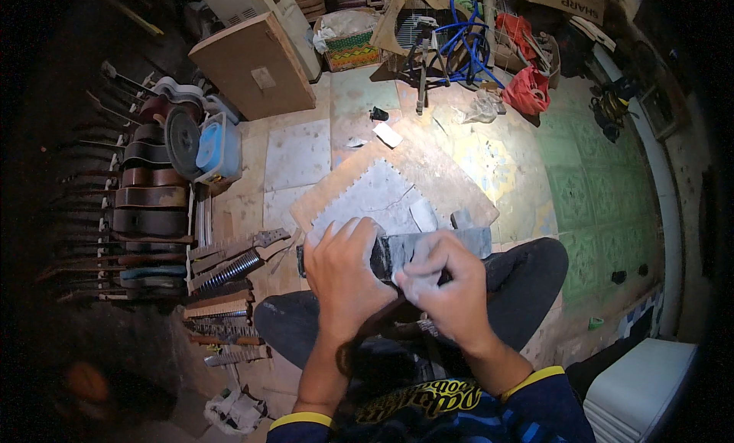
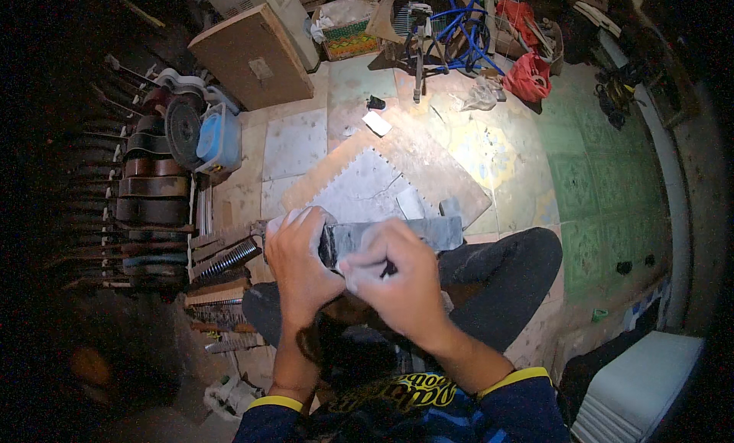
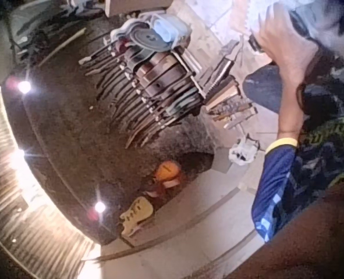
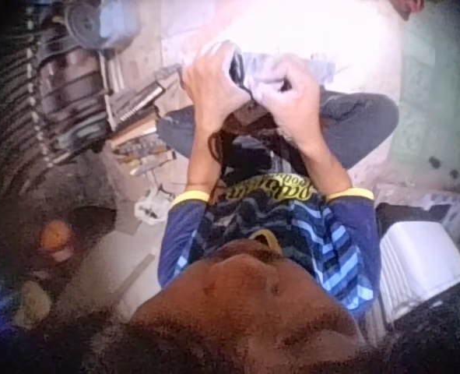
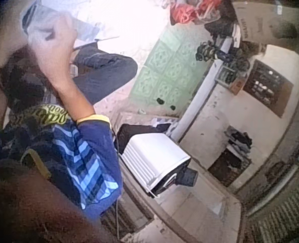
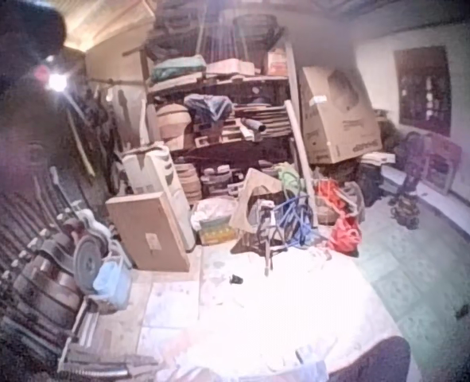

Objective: The person sands the various surfaces and edges of a dark guitar body with a sanding block while sitting on the floor.

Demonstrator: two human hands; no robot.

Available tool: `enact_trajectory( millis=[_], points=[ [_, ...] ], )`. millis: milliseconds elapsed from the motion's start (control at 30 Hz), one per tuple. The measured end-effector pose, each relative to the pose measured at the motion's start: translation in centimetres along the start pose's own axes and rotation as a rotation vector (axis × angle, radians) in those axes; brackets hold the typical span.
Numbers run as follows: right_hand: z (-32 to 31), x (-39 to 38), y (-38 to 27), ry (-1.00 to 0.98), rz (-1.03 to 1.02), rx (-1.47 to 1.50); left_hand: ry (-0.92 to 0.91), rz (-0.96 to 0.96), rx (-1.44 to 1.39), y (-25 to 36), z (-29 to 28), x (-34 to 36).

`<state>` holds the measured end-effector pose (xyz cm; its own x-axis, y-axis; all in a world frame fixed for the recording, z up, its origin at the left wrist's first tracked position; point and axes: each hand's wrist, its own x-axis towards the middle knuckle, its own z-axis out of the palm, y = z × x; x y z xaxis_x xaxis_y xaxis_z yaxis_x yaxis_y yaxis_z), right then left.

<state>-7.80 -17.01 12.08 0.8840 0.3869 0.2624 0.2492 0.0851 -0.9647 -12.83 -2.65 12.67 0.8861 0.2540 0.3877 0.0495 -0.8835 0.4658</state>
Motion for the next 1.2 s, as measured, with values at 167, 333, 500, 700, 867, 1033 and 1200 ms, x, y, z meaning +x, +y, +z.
enact_trajectory(
  millis=[167,333,500,700,867,1033,1200],
  points=[
    [-0.2,-0.7,-0.1,0.014,0.040,-0.039,-0.001,-0.015,0.011,0.3,0.1,0.0],
    [-0.2,0.1,0.4,0.017,0.016,0.009,-0.019,-0.021,0.011,0.4,0.4,-0.6],
    [-0.5,-1.5,0.0,-0.035,-0.004,-0.027,-0.016,-0.003,0.009,0.3,0.1,-0.7],
    [-0.2,-0.8,0.5,0.034,-0.031,-0.035,-0.021,0.021,0.008,0.1,0.2,-0.2],
    [-0.4,-0.9,0.7,0.031,-0.059,-0.036,-0.018,0.022,0.008,0.3,0.4,-0.2],
    [-0.4,0.7,0.0,0.089,0.003,-0.074,-0.018,0.007,0.029,0.4,0.6,-0.5],
    [-0.4,-1.5,0.4,0.016,-0.050,-0.038,-0.029,0.046,0.002,0.2,0.3,-0.4]
  ],
)
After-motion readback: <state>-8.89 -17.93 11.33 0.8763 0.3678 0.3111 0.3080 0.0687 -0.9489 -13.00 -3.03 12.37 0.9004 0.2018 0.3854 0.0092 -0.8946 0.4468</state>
